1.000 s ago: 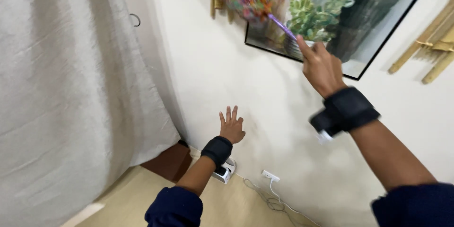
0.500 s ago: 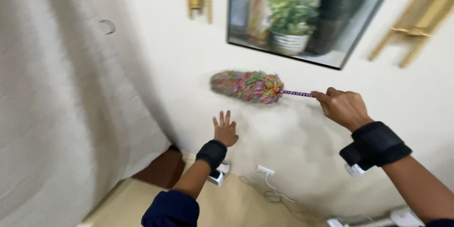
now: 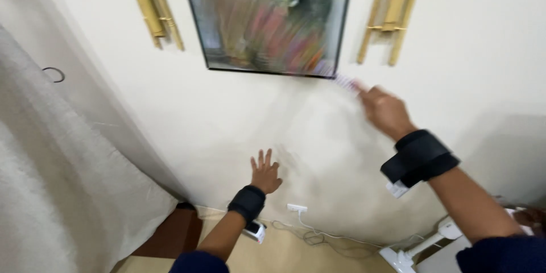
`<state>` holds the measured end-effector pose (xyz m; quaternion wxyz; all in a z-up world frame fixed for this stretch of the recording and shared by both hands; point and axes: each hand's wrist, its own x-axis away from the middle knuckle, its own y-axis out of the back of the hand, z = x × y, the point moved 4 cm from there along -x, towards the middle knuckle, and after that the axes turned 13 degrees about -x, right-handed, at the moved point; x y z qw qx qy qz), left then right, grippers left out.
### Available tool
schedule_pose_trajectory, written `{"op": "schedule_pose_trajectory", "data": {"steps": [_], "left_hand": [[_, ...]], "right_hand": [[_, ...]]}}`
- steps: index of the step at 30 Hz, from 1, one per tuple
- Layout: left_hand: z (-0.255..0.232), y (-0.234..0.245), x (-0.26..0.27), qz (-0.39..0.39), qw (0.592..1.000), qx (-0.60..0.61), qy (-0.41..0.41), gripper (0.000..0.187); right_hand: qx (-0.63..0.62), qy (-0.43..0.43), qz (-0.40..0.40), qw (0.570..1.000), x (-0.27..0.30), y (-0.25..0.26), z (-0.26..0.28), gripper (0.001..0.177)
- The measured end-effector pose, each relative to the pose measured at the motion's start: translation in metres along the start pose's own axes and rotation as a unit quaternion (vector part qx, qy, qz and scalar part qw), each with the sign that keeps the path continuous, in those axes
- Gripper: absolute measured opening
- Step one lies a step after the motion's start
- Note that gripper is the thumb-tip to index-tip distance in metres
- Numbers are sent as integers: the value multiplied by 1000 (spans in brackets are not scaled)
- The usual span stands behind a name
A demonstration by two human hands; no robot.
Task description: The person uses a colorful feather duster to clean a wall, a framed picture, and a white cabinet. They then dust a small black shelf, a lamp, and a vase of artificial sunflowers, holding the flowers with one hand while dusting them with the other.
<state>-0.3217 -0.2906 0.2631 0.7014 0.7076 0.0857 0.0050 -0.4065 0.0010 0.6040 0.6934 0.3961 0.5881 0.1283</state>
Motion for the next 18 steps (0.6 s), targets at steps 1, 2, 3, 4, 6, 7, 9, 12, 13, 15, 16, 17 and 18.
{"op": "schedule_pose_trajectory", "data": {"steps": [1, 2, 3, 4, 6, 7, 9, 12, 13, 15, 16, 17, 18], "left_hand": [[-4, 2, 4, -4, 1000, -2, -2, 64], [-7, 2, 8, 2, 1000, -11, 9, 66], [-12, 4, 12, 8, 1000, -18, 21, 68], [-18, -13, 11, 5, 1000, -18, 19, 68], [-25, -43, 3, -49, 996, -51, 57, 72], [-43, -26, 5, -60, 995, -52, 65, 72], [-79, -17, 19, 91, 992, -45, 68, 71], [-127, -31, 23, 118, 991, -6, 60, 66], [-143, -31, 23, 118, 991, -4, 66, 66], [-174, -27, 23, 102, 993, 25, 53, 63], [-188, -25, 24, 102, 993, 26, 57, 63], [-200, -19, 20, 96, 994, 32, 49, 63], [-211, -13, 16, 90, 994, 37, 41, 64]], "right_hand": [[3, 0, -4, 1000, 5, 6, 8, 40], [58, -27, 72, 995, 10, 5, 14, 39], [114, -55, 147, 981, 17, 8, 18, 38], [117, -55, 145, 981, 30, 16, 14, 38], [37, 11, 49, 998, 49, 35, 10, 44], [39, 23, 42, 998, 50, 46, 1, 44], [-44, 23, -128, 991, 63, 76, -17, 30], [-142, 10, -280, 949, 71, 104, -55, 6], [-147, 13, -277, 949, 72, 113, -56, 6], [-158, -155, -268, 938, 75, 128, -72, 43], [-161, -152, -266, 938, 84, 126, -81, 43], [-159, -82, -248, 952, 88, 126, -85, 29], [-156, -12, -229, 961, 92, 125, -88, 17]]}}
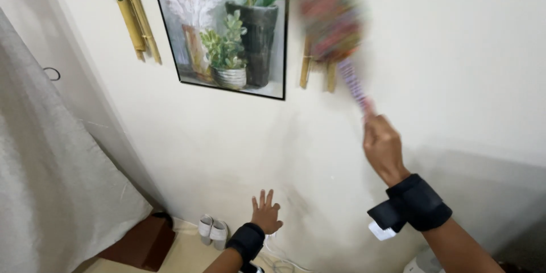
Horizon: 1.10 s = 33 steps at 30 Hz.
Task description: The person uses a colorful feather duster to clean a wall, a framed picture, and a white cabinet. They then dust a small black shelf, a lamp, and a vase of artificial sunflowers, holding the flowers with one hand while dusting them with the other.
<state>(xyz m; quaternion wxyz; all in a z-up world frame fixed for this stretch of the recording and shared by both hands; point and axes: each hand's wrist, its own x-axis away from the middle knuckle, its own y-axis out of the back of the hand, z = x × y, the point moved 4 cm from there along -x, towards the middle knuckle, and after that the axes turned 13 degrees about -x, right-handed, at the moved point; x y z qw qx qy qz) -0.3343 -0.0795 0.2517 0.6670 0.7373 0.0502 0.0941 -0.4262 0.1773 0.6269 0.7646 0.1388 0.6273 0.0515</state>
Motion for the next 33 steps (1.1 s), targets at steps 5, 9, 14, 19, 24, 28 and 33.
{"op": "schedule_pose_trajectory", "data": {"steps": [5, 9, 14, 19, 24, 28, 33], "left_hand": [[-42, 100, -3, -173, 984, 17, -31, 66], [-70, 195, 2, -309, 950, 7, -52, 72], [-107, 246, 7, -367, 925, 3, -99, 69], [-114, 233, 14, -360, 922, -18, -143, 69], [-92, 230, 14, -346, 931, -20, -118, 71], [-78, 231, 5, -374, 921, -47, -101, 73], [-74, 214, 13, -357, 929, -47, -81, 73]], "right_hand": [[49, 13, 72, 996, -7, 14, 30, 33], [2, 45, -45, 998, -6, 24, -10, 7], [-38, 0, -48, 998, -19, 32, -23, 33], [-6, 31, 31, 999, 12, 32, -1, 40], [34, 4, 46, 998, 40, 38, -11, 34], [48, -23, 27, 998, 51, 38, -40, 40], [130, -116, 107, 979, 99, 42, -99, 48]]}}
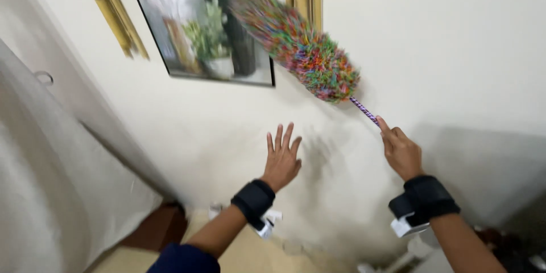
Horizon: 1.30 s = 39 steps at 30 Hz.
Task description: The person uses a colorful feather duster to clean a wall, a framed picture, and a white cabinet. They then dust a small black shelf, a lamp, and a vase of artificial sunflowers, holding the flowers with one hand while dusting them with the other.
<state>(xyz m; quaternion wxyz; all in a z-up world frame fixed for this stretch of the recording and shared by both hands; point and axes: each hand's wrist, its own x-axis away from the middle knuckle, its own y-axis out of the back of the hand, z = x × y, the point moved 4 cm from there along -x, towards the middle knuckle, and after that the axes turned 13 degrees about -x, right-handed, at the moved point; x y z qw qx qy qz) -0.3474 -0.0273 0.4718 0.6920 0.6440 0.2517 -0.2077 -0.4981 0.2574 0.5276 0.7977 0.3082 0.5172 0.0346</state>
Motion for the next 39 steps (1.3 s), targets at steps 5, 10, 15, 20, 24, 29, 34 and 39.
{"op": "schedule_pose_trajectory", "data": {"steps": [5, 10, 15, 20, 24, 29, 34, 39], "left_hand": [[8, -18, 29, 54, 998, -4, 13, 63], [23, -48, 70, 83, 996, -12, 40, 60], [22, -77, 122, 122, 986, 18, 114, 51], [13, -100, 173, 169, 969, 33, 176, 50], [17, -98, 209, 223, 951, 27, 213, 51], [50, -129, 246, 278, 934, 0, 227, 56], [68, -143, 265, 279, 933, -1, 228, 56], [93, -157, 289, 296, 917, 51, 260, 58]], "right_hand": [[98, -27, 209, 973, 62, -24, -77, 55], [267, 83, 360, 890, 83, -24, -93, 61], [88, -3, 191, 978, 73, -5, -76, 45], [180, 39, 335, 924, 107, -56, -108, 54], [308, 59, 478, 821, 158, -118, -167, 53], [232, 87, 337, 908, 115, -106, -99, 29], [115, 102, 224, 962, 51, -115, -3, 36], [60, 129, 252, 957, 52, -187, 23, 44]]}}
